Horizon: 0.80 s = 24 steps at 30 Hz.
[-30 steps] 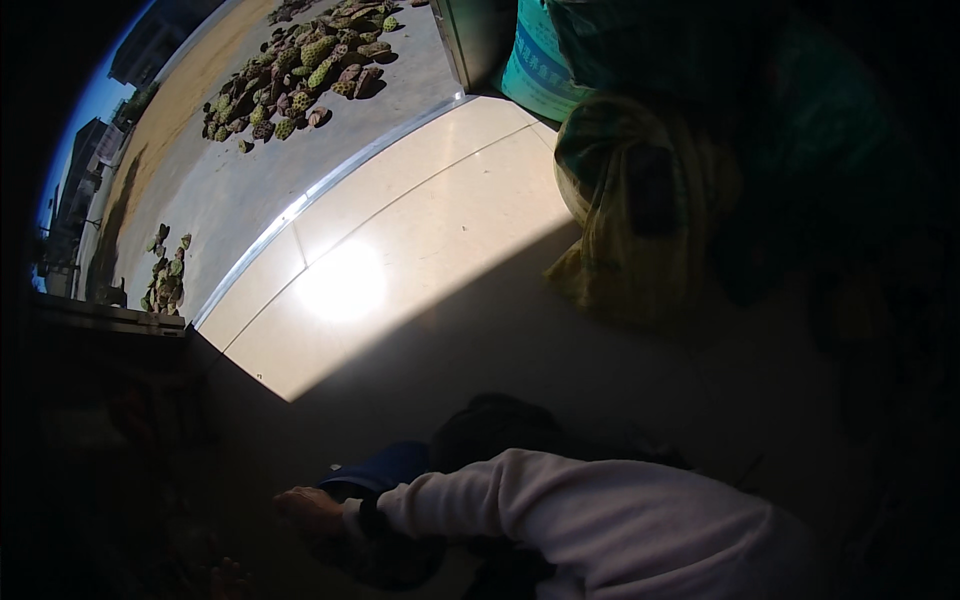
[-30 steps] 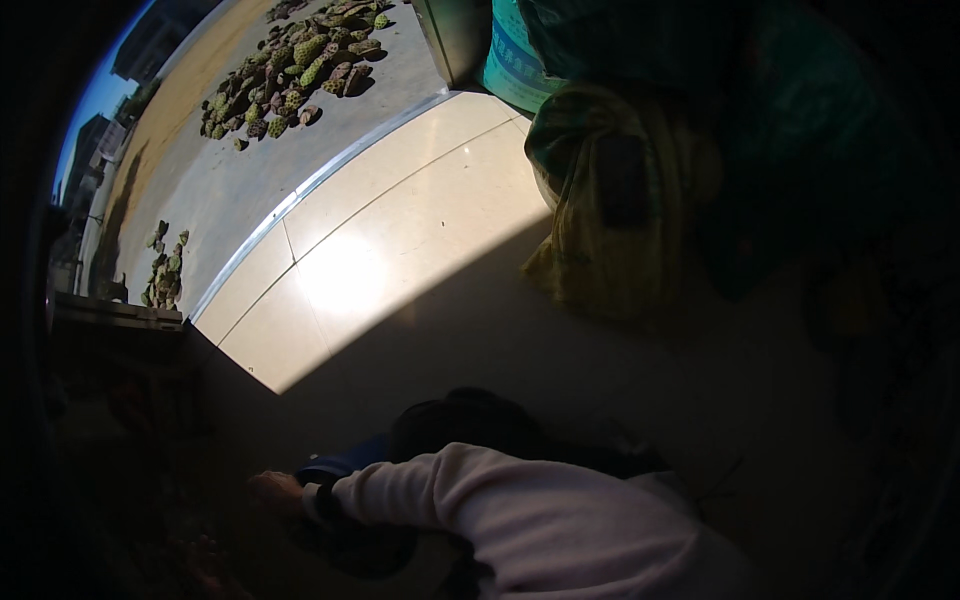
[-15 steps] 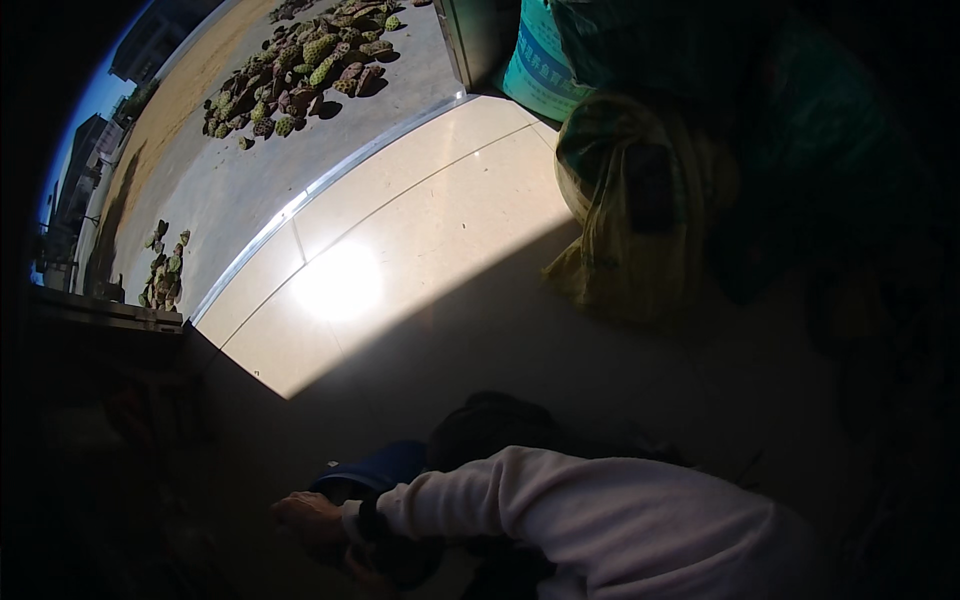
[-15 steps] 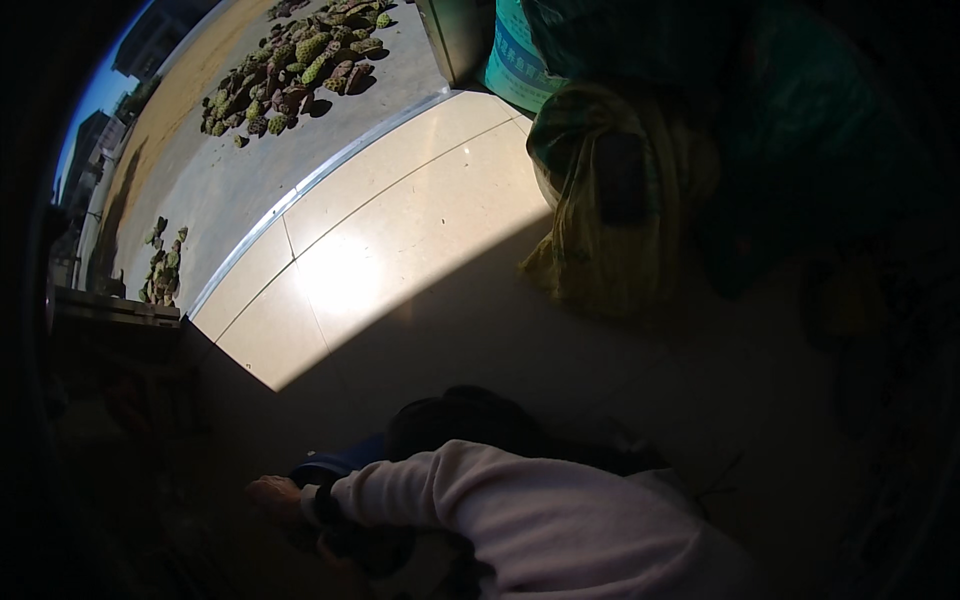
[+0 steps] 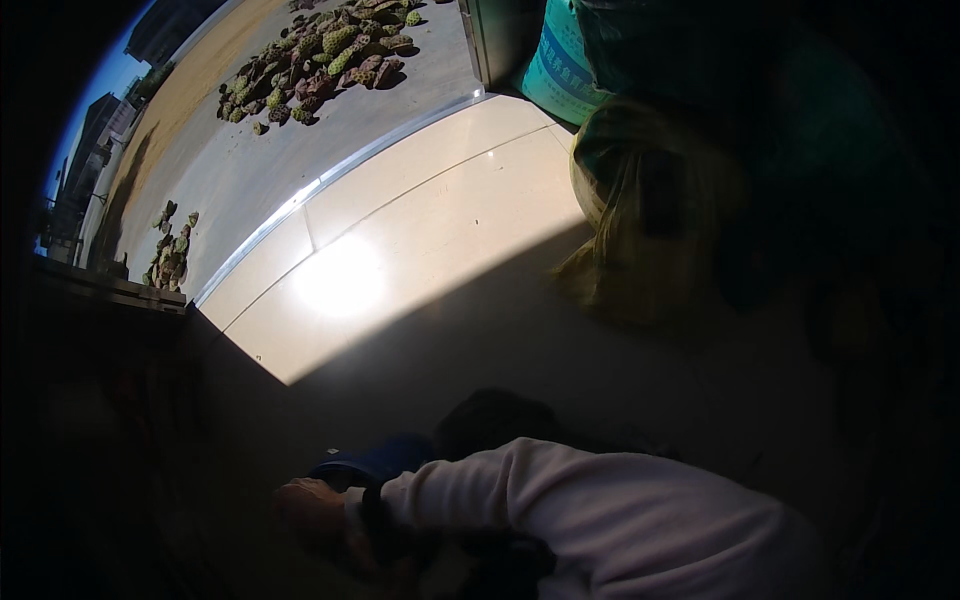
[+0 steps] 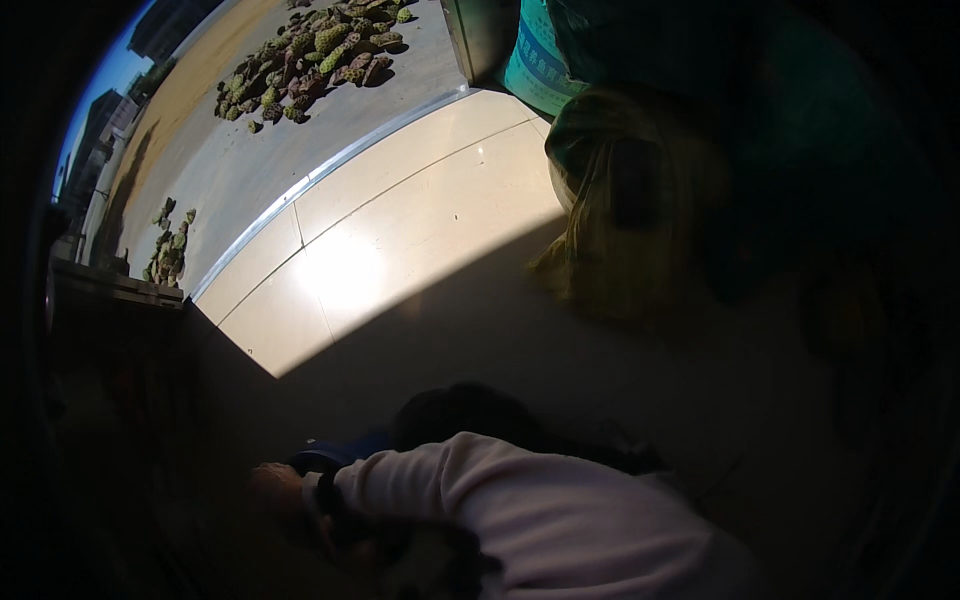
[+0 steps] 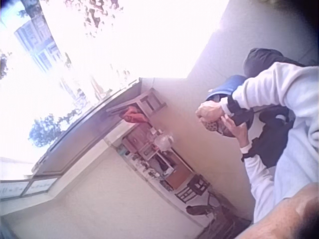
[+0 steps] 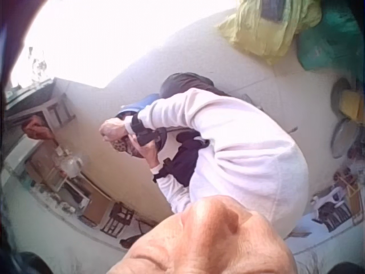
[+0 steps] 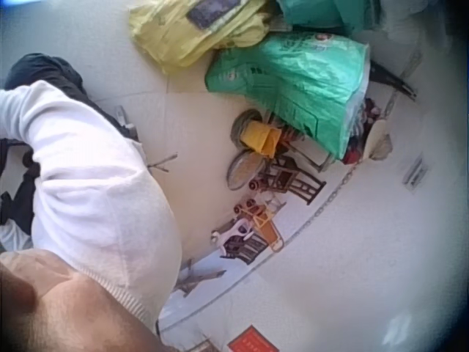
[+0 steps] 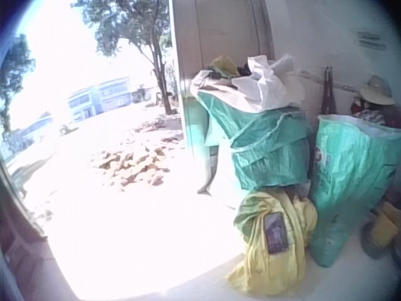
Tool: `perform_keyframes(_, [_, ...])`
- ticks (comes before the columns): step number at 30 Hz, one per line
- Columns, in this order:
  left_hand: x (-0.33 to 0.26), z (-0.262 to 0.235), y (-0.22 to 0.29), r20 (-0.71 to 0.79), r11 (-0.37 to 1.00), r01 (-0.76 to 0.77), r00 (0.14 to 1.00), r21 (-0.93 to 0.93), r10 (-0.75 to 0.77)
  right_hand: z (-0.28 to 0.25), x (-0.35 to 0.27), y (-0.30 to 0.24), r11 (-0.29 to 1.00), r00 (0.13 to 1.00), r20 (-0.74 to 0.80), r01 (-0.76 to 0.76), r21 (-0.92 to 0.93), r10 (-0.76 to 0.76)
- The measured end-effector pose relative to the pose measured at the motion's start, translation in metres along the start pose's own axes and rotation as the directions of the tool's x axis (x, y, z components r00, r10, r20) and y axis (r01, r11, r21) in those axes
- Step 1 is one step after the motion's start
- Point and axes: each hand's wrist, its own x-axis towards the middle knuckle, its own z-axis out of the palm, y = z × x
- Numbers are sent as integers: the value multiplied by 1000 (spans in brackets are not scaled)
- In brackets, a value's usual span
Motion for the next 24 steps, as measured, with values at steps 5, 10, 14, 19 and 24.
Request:
perform_keyframes(5, [6, -25, -1, 307, 950, 223, 940, -220, -150, -27, -22, -13, 991, 994, 74, -84, 105, 76])
perform_keyframes(10, [0, -50, -21, 257, 761, 479, 877, -437, -405, -44, -26, -37, 998, 985, 166, -58, 31, 52])
perform_keyframes(14, [-9, -66, -51, 354, 284, 665, 653, -691, -669, -37, -27, -45, 978, 933, 294, -188, -89, 206])
perform_keyframes(19, [-14, -76, -77, 433, -353, 252, 554, -901, -711, -13, -39, -36, 960, 892, 356, -261, -101, 280])
perform_keyframes(24, [-13, -62, -84, 531, -628, 86, 629, -774, -568, -6, -45, -42, 855, 753, 535, -509, 104, 383])
